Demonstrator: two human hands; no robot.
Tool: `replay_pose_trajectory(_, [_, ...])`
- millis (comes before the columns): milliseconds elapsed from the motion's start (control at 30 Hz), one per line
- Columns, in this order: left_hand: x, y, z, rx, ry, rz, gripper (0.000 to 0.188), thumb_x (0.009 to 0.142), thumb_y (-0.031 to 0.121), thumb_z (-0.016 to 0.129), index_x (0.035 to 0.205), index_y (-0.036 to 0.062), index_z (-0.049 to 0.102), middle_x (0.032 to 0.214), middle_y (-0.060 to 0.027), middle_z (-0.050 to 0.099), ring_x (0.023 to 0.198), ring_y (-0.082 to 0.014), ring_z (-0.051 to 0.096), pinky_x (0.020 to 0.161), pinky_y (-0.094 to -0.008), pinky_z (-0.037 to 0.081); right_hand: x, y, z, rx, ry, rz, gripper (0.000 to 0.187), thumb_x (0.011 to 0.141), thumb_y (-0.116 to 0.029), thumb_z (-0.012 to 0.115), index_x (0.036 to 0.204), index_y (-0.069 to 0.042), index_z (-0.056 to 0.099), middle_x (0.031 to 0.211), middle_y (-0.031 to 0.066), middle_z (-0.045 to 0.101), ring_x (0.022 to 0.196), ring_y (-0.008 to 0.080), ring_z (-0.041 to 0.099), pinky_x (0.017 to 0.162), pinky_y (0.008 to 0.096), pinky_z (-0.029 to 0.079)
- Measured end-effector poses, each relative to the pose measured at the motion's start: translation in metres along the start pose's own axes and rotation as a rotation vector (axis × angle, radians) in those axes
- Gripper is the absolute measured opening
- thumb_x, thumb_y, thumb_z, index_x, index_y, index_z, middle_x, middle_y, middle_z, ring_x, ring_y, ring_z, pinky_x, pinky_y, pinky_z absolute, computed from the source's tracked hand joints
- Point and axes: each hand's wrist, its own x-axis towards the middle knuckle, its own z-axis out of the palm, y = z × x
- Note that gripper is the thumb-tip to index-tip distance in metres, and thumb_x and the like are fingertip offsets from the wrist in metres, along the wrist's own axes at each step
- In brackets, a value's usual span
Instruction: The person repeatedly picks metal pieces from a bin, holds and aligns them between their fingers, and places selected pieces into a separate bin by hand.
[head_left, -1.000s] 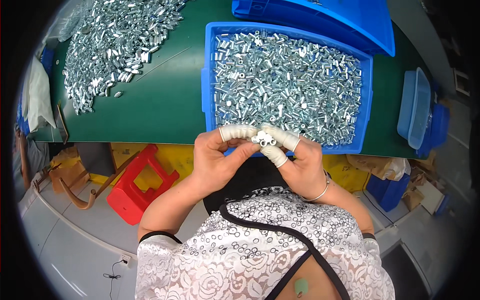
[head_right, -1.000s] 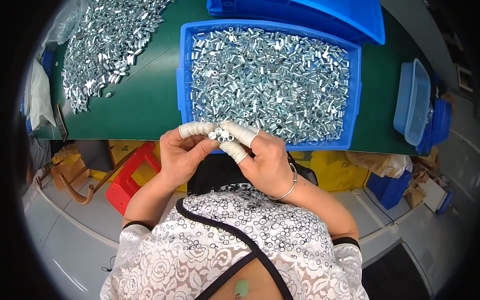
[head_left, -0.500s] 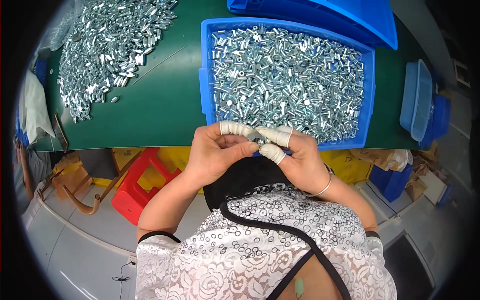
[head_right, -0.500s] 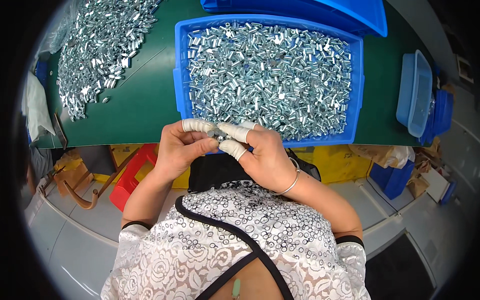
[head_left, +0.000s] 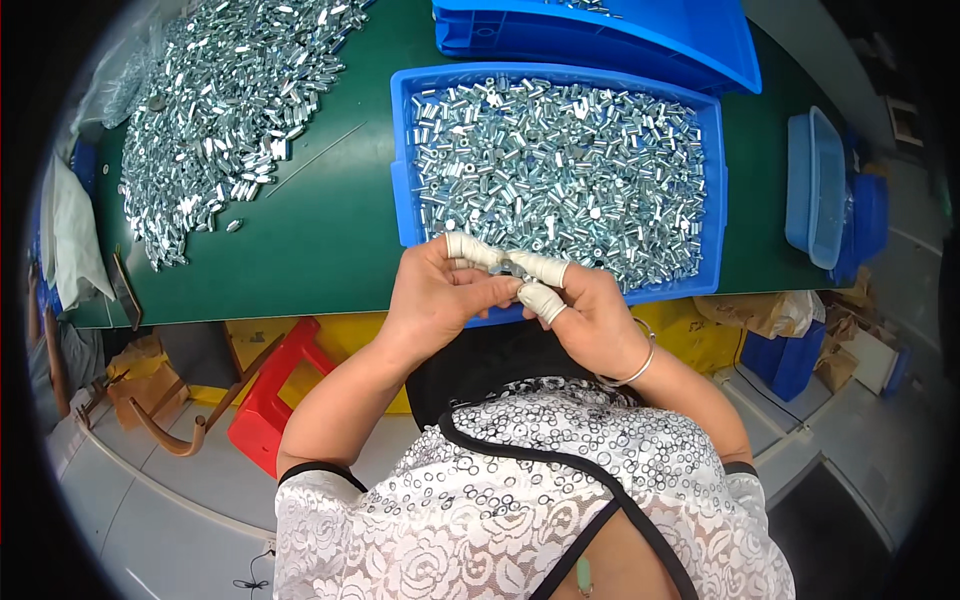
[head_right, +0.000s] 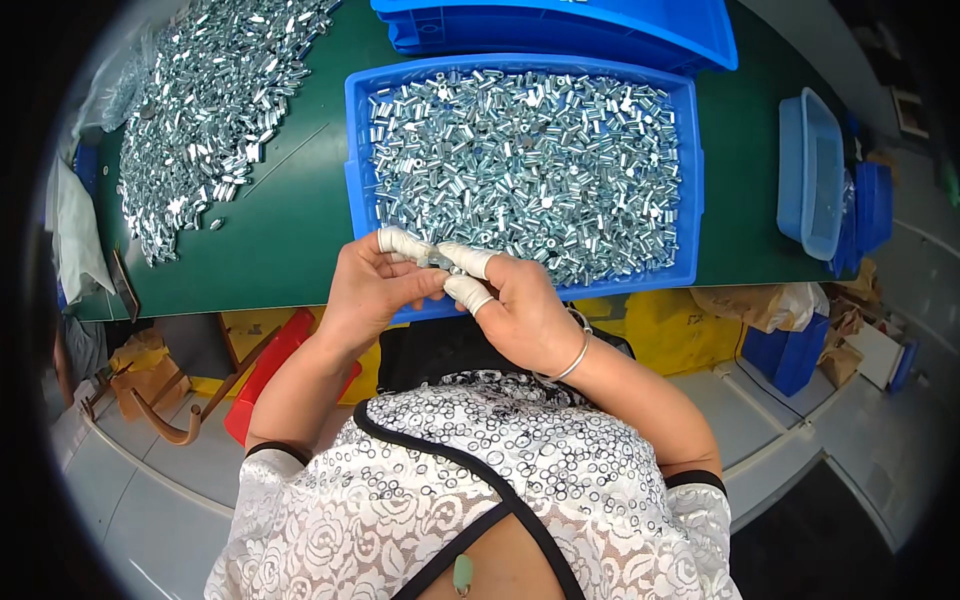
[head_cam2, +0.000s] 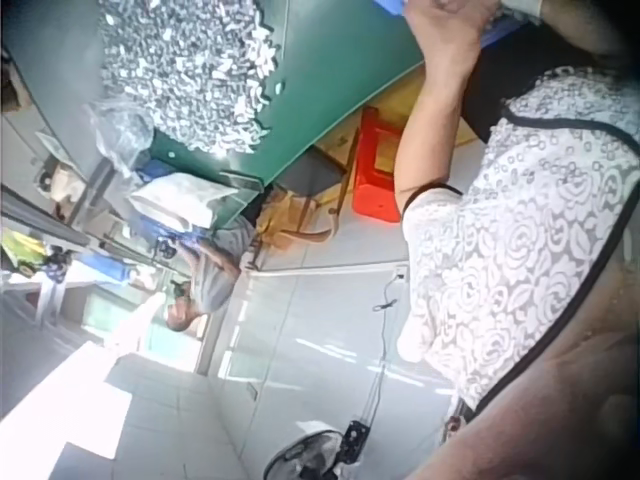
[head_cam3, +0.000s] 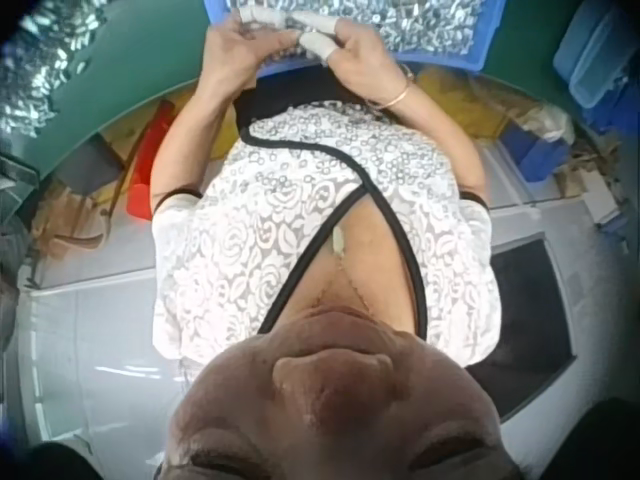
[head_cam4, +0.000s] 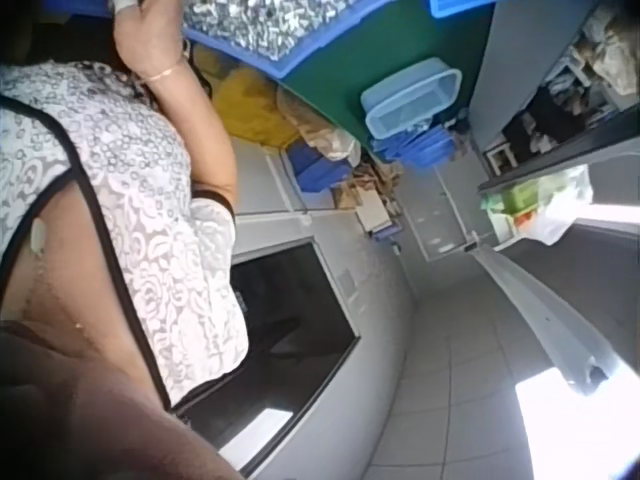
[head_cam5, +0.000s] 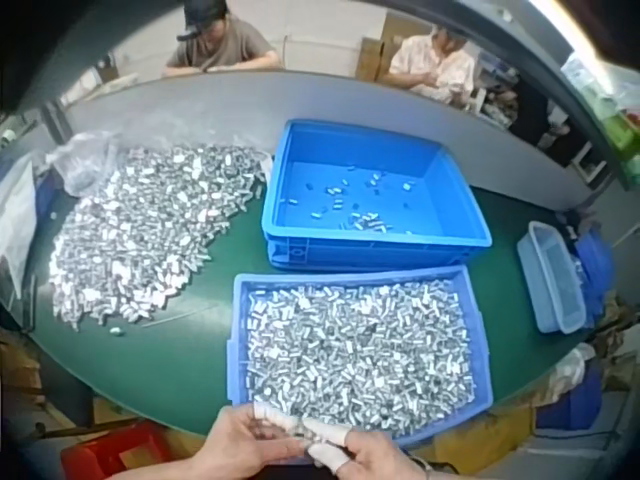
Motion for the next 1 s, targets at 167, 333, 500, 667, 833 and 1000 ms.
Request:
replay_pose_trajectory(167, [0.008,-0.004,0.006,-0.154,-0.029,-0.028,0.016,0.078,0.001,0.070,0.090,-0.0014,0.061,0.076,-0.0106,0.066,0.063,-0.0128,0.062,0.055,-0.0219,0.049,0.000,0.005,-0.007,0.146,-0.017,0.043,0.034,0.093,-0.009,0.051,0.126,0.000,0.052,0.085,0.0006,0.061,0.070,0.0063,0.054,0.061,0.0211,0.046])
replay_pose_trajectory(333, [0.012,-0.007,0.021,-0.096,0.115,0.056,0.014,0.080,0.004,0.069,0.091,-0.0016,0.063,0.075,-0.0097,0.065,0.061,-0.0134,0.062,0.054,-0.0229,0.049,0.014,0.005,-0.025,-0.059,-0.086,-0.028,0.035,0.092,-0.008,0.051,0.127,-0.002,0.051,0.084,0.0016,0.062,0.068,0.0070,0.054,0.059,0.0225,0.045])
replay_pose_trajectory(500, [0.015,0.008,0.039,-0.193,0.294,0.169,0.019,0.080,0.004,0.070,0.094,-0.0046,0.062,0.075,-0.0098,0.065,0.063,-0.0138,0.063,0.055,-0.0234,0.050,0.054,-0.035,-0.085,-0.558,0.222,-0.500,0.031,0.089,-0.008,0.054,0.120,-0.006,0.055,0.078,0.0096,0.063,0.063,0.0118,0.057,0.058,0.0267,0.046])
replay_pose_trajectory(667, [0.020,0.011,0.063,-0.174,0.302,0.119,0.020,0.081,0.004,0.069,0.097,-0.0056,0.062,0.077,-0.0105,0.066,0.065,-0.0152,0.064,0.057,-0.0245,0.052,0.165,-0.059,-0.220,-0.918,0.578,-0.620,0.018,0.085,-0.010,0.058,0.101,-0.004,0.064,0.086,0.0146,0.066,0.073,0.0243,0.064,0.067,0.0324,0.050])
replay_pose_trajectory(833, [0.025,0.012,0.086,0.014,0.365,0.203,0.020,0.082,0.002,0.066,0.099,-0.0067,0.061,0.078,-0.0098,0.066,0.065,-0.0146,0.065,0.057,-0.0240,0.053,0.162,-0.048,-0.224,-1.117,0.630,-0.950,0.021,0.084,-0.013,0.062,0.103,-0.005,0.065,0.094,0.0153,0.067,0.081,0.0273,0.065,0.073,0.0330,0.051])
replay_pose_trajectory(1000, [0.020,0.026,0.092,0.421,0.316,0.247,0.022,0.081,-0.001,0.064,0.101,-0.0074,0.059,0.076,-0.0092,0.066,0.065,-0.0129,0.065,0.056,-0.0233,0.052,0.057,-0.025,-0.129,-0.139,-0.359,-0.199,0.023,0.085,-0.013,0.066,0.103,0.001,0.065,0.094,0.0053,0.066,0.084,0.0110,0.061,0.074,0.0276,0.051])
